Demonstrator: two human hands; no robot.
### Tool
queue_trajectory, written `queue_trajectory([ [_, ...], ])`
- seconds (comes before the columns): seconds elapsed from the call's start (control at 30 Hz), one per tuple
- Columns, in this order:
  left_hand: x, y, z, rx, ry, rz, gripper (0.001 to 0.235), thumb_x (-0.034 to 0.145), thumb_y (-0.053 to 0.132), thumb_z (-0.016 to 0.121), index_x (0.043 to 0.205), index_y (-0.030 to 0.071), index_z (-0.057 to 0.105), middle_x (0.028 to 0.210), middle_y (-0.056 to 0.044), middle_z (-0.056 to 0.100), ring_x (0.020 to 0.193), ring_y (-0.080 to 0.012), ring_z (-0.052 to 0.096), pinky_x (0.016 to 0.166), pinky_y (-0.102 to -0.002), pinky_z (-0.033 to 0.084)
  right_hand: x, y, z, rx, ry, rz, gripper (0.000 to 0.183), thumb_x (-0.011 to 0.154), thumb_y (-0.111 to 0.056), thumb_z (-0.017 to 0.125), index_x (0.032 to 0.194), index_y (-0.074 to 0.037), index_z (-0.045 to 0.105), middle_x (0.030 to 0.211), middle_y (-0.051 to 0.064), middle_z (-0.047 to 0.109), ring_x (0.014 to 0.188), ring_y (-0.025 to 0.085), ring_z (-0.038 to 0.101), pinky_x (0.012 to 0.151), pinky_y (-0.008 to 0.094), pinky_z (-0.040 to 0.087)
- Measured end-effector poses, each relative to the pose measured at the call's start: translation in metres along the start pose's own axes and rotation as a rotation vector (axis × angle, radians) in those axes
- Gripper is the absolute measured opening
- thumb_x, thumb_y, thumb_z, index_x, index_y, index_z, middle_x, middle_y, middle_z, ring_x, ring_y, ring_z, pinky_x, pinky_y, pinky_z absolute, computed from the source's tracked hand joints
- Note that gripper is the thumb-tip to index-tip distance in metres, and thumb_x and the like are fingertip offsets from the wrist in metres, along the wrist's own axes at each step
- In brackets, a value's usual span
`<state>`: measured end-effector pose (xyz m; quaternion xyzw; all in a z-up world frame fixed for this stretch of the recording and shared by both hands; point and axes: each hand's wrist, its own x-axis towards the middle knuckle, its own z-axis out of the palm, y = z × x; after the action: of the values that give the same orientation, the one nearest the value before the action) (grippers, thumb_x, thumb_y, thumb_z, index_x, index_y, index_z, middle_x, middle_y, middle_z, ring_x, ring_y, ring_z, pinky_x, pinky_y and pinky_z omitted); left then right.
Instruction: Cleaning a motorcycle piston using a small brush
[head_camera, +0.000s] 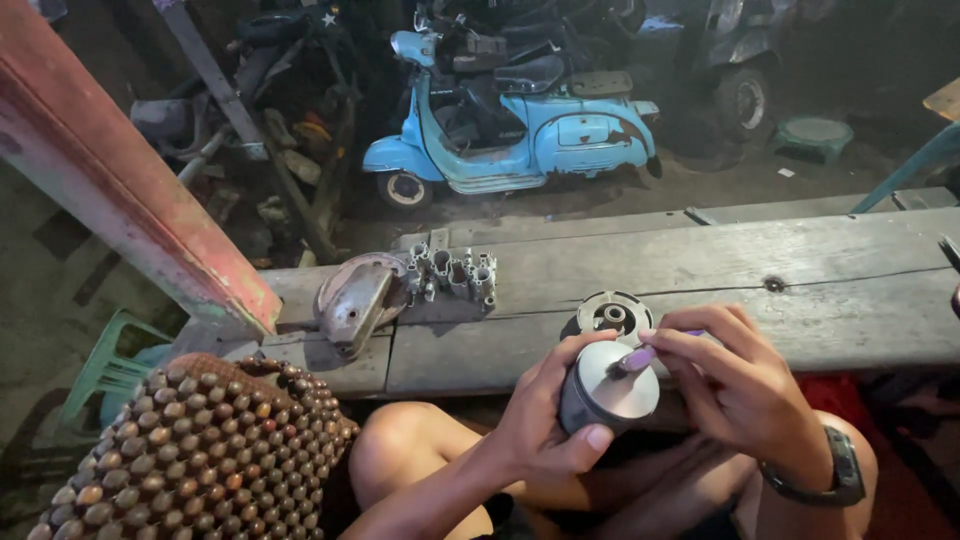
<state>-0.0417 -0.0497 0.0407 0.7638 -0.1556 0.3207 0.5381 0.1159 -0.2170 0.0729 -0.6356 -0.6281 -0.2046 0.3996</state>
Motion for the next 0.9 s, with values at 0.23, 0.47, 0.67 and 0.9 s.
queue_trajectory([
  [0.23, -0.009, -0.008, 0.009, -0.059, 0.044, -0.097, 0.075, 0.092, 0.045, 0.056, 0.148, -0.002, 0.039, 0.134, -0.022, 0.061, 0.115, -0.0314, 0.063, 0.101, -0.043, 0.051, -0.009, 0.003, 0.012, 0.048, -0.040, 0.051, 0.032, 0.082, 0.002, 0.068, 0.110, -0.010, 0.072, 0.107, 0.006, 0.069, 0.082, 0.020, 0.060, 0.074, 0.029, 0.050],
  [0.47, -0.019, -0.015, 0.021, -0.136, 0.055, -0.152, 0.075, 0.091, 0.039, 0.060, 0.150, -0.003, 0.038, 0.139, -0.020, 0.058, 0.121, -0.0298, 0.059, 0.107, -0.042, 0.047, -0.034, 0.009, 0.024, 0.102, -0.029, 0.223, 0.034, 0.080, 0.005, 0.066, 0.111, -0.007, 0.072, 0.108, 0.007, 0.068, 0.076, 0.017, 0.063, 0.064, 0.026, 0.052],
  [0.67, -0.034, -0.035, 0.026, -0.198, 0.110, -0.293, 0.073, 0.087, 0.029, 0.064, 0.150, 0.000, 0.039, 0.134, -0.017, 0.060, 0.118, -0.0260, 0.058, 0.107, -0.039, 0.046, -0.052, 0.013, 0.037, 0.127, -0.003, 0.244, 0.035, 0.079, 0.004, 0.068, 0.111, -0.008, 0.074, 0.108, 0.006, 0.067, 0.084, 0.017, 0.064, 0.070, 0.025, 0.054],
  [0.9, -0.045, -0.057, 0.030, -0.196, 0.158, -0.368, 0.070, 0.087, 0.015, 0.063, 0.151, 0.001, 0.039, 0.140, -0.016, 0.057, 0.124, -0.0261, 0.057, 0.109, -0.038, 0.044, -0.072, 0.021, 0.055, 0.120, -0.002, 0.324, 0.033, 0.081, 0.001, 0.068, 0.111, -0.010, 0.077, 0.108, 0.005, 0.067, 0.080, 0.015, 0.059, 0.062, 0.023, 0.050],
])
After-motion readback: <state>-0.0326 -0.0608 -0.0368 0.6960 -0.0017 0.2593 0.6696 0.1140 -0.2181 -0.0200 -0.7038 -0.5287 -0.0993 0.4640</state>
